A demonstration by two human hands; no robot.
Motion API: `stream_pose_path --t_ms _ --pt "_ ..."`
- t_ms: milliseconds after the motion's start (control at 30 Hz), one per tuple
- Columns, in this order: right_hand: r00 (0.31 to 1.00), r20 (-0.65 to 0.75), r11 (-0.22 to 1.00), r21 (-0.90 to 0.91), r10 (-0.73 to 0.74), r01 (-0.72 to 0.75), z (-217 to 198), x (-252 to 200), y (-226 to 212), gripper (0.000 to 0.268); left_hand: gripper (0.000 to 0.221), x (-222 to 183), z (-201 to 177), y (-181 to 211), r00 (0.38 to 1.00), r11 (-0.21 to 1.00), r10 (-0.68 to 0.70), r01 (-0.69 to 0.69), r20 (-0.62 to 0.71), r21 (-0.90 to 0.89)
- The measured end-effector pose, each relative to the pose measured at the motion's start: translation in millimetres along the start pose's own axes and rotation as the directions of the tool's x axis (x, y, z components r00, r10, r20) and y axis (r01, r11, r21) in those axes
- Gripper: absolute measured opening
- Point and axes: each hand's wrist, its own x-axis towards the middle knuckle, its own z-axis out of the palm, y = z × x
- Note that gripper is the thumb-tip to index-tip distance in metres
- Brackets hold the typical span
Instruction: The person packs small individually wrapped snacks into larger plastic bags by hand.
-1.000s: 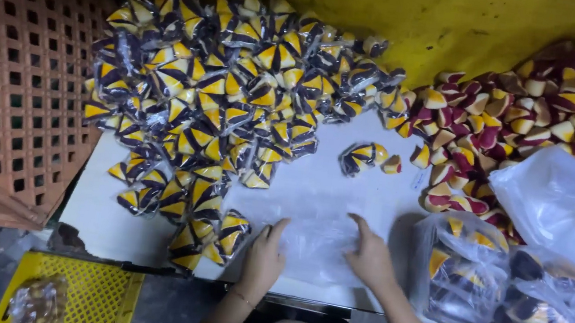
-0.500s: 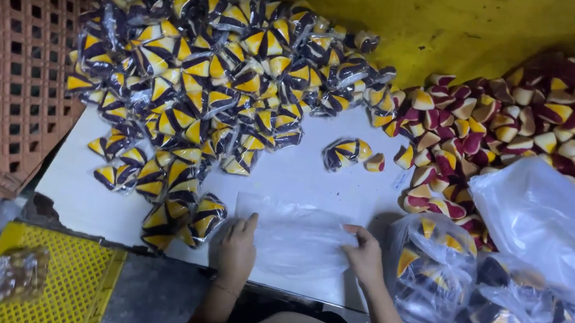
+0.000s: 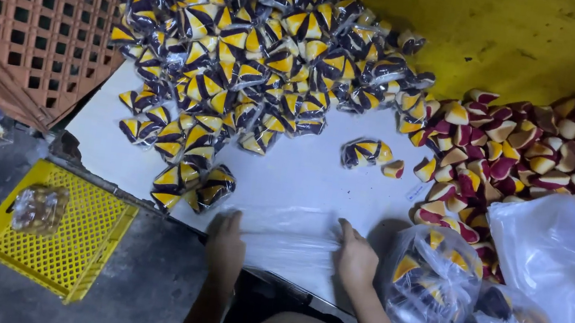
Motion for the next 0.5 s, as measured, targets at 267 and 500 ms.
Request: stream_pose_path --t_ms 267,500 --pt "0.872 0.476 0.939 -0.339 0.113 0.064 -48.8 -3.9 -37.6 0.079 0.036 70.9 -68.6 25.6 0.881 0.984 -0.100 0.018 0.463 0.178" --pt "0.730 0.683 0.959 -0.226 0.029 0.173 -104.2 -5.2 -53.7 0.036 0.037 135.2 -151.4 87.6 0.542 0.776 0.371 -0.627 0.754 0.068"
